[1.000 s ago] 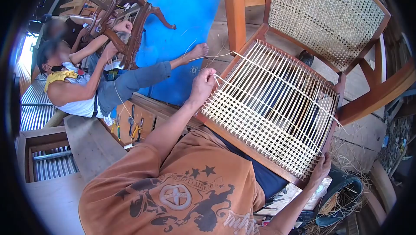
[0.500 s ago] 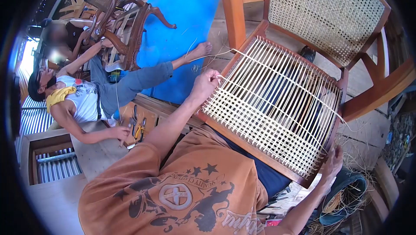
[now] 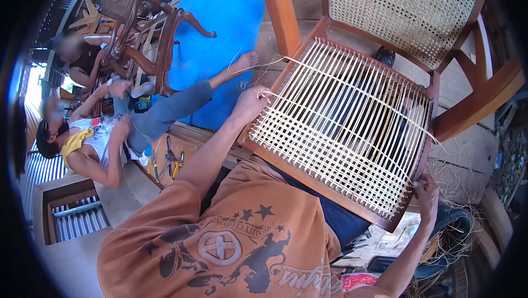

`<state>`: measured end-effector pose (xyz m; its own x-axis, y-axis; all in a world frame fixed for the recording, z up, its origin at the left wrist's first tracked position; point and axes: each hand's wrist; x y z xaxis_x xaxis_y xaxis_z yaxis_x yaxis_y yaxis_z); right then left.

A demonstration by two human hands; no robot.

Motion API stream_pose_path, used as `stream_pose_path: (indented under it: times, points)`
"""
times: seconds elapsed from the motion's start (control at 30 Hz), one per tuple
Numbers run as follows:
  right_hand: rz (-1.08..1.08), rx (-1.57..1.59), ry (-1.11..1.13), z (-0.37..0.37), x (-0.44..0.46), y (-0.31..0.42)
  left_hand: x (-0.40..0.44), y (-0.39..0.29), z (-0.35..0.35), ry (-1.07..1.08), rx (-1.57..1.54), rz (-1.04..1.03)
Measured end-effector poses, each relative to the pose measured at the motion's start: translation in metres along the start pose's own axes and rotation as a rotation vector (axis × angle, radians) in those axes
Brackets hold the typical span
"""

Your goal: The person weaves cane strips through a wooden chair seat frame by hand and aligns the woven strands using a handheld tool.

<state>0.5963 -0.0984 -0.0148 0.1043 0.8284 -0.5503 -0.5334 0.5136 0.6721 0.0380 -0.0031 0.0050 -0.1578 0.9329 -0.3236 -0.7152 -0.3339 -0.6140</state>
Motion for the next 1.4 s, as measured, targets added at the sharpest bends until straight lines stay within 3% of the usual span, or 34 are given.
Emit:
stream_pose_path:
  times: [0.1, 0.23, 0.33, 0.43, 0.5, 0.53, 0.57, 0.63, 0.73, 0.77, 0.87, 0.9, 1.1, 1.4]
  points:
    - [0.133, -0.267, -0.168, 0.027, 0.003, -0.033, 0.002, 0.006, 0.006, 0.058, 0.063, -0.130]
    - [0.085, -0.477, -0.178, 0.055, -0.014, -0.018, 0.013, 0.004, 0.016, 0.195, 0.187, -0.332]
    - [0.091, -0.435, -0.194, 0.062, -0.013, -0.030, 0.018, 0.008, 0.017, 0.229, 0.287, -0.471]
    - [0.093, -0.474, -0.171, 0.066, -0.006, -0.051, 0.018, 0.002, 0.026, 0.333, 0.357, -0.454]
    - [0.183, -0.719, -0.189, 0.062, 0.011, -0.070, 0.019, 0.004, 0.031, 0.373, 0.383, -0.457]
    - [0.226, -0.842, -0.204, 0.061, 0.016, -0.072, 0.019, 0.007, 0.032, 0.316, 0.252, -0.347]
    - [0.222, -0.651, -0.192, 0.059, 0.024, -0.075, 0.021, 0.011, 0.030, 0.260, 0.121, -0.242]
    - [0.200, -0.268, -0.165, 0.021, 0.018, 0.005, 0.029, 0.034, 0.022, 0.199, -0.053, -0.054]
    - [-0.019, -0.286, 0.017, 0.008, 0.016, 0.031, 0.024, 0.033, 0.015, 0.343, -0.551, 0.259]
    - [-0.181, -0.144, 0.108, 0.012, 0.018, 0.027, 0.022, 0.030, 0.023, 0.560, -0.732, 0.325]
    - [-0.113, -0.143, 0.104, 0.010, 0.016, 0.012, 0.024, 0.042, 0.015, 0.611, -0.861, 0.374]
    - [-0.110, -0.117, 0.111, 0.011, 0.012, 0.015, 0.024, 0.043, 0.010, 0.491, -0.758, 0.339]
    - [-0.204, 0.136, 0.223, 0.016, 0.009, 0.020, 0.020, 0.032, 0.014, 0.514, -0.644, 0.293]
    - [-0.235, 0.189, 0.409, 0.031, 0.013, 0.034, 0.029, 0.046, 0.007, 0.528, -0.522, 0.241]
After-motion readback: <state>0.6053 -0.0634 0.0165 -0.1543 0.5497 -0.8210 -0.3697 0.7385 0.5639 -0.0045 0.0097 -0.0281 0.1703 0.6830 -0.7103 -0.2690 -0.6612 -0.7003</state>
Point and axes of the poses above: each hand's wrist, its own x-axis towards the middle knuckle, its own z-axis out of the back of the hand, y = z × x, and after that the axes turned 4 degrees about -x, right-handed
